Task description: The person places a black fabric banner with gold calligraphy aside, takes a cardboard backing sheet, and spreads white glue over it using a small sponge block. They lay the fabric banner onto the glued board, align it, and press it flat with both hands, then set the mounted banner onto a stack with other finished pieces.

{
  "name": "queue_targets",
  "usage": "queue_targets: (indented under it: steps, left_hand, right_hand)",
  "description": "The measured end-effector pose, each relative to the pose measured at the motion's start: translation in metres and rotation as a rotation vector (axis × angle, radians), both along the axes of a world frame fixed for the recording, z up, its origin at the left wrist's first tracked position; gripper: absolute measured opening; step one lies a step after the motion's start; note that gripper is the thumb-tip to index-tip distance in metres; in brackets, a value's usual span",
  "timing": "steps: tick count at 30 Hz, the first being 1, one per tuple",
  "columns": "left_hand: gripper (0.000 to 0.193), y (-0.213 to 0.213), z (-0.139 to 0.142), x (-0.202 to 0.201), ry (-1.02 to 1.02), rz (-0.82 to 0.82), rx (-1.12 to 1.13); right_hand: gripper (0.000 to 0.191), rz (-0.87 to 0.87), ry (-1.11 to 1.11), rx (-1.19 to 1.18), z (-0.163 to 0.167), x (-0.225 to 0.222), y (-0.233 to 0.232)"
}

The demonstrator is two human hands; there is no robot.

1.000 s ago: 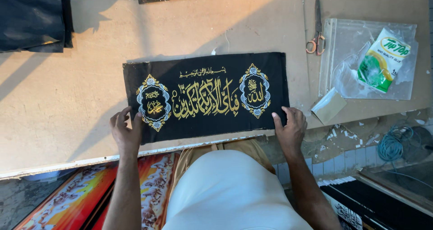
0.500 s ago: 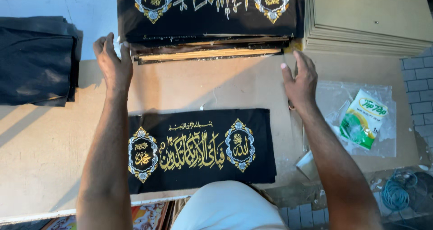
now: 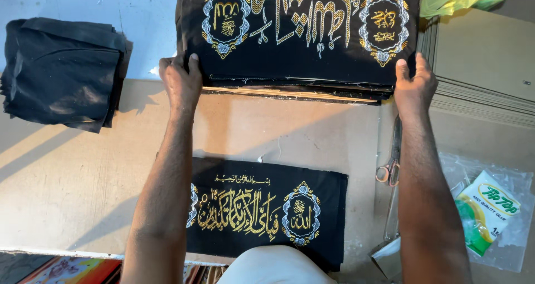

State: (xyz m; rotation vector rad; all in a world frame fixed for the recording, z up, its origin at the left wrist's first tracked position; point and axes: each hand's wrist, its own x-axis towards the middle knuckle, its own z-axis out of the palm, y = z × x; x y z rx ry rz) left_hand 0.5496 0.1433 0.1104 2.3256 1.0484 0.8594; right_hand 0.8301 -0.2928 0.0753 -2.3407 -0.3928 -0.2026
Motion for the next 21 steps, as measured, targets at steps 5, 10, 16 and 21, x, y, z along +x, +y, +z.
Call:
queue_targets:
  steps: [5,10,16,21]
  left_hand:
    - [0.042,-0.004,-0.003,-0.024,-0.012,0.064,-0.171]
    - [0.056,-0.02,-0.009,-0.084,0.025,0.101,-0.497]
    - [0.05,-0.053,-0.011,-0.187,-0.037,-0.032,-0.894]
    - [0.041,-0.092,-0.009,-0.277,-0.265,0.008,-1.126]
  right_hand:
    - [0.052,0.03,-0.238,-0.144,0.009,-0.024,-0.012]
    - [0.043,-0.059,0.027,0.275,0.01,-0.099,-0.051]
    - [0.046,-0.18,0.623,0.462,0.017,-0.225,-0.114]
    - [0.046,-0.255,0.743,0.649,0.022,-0.322,-0.136]
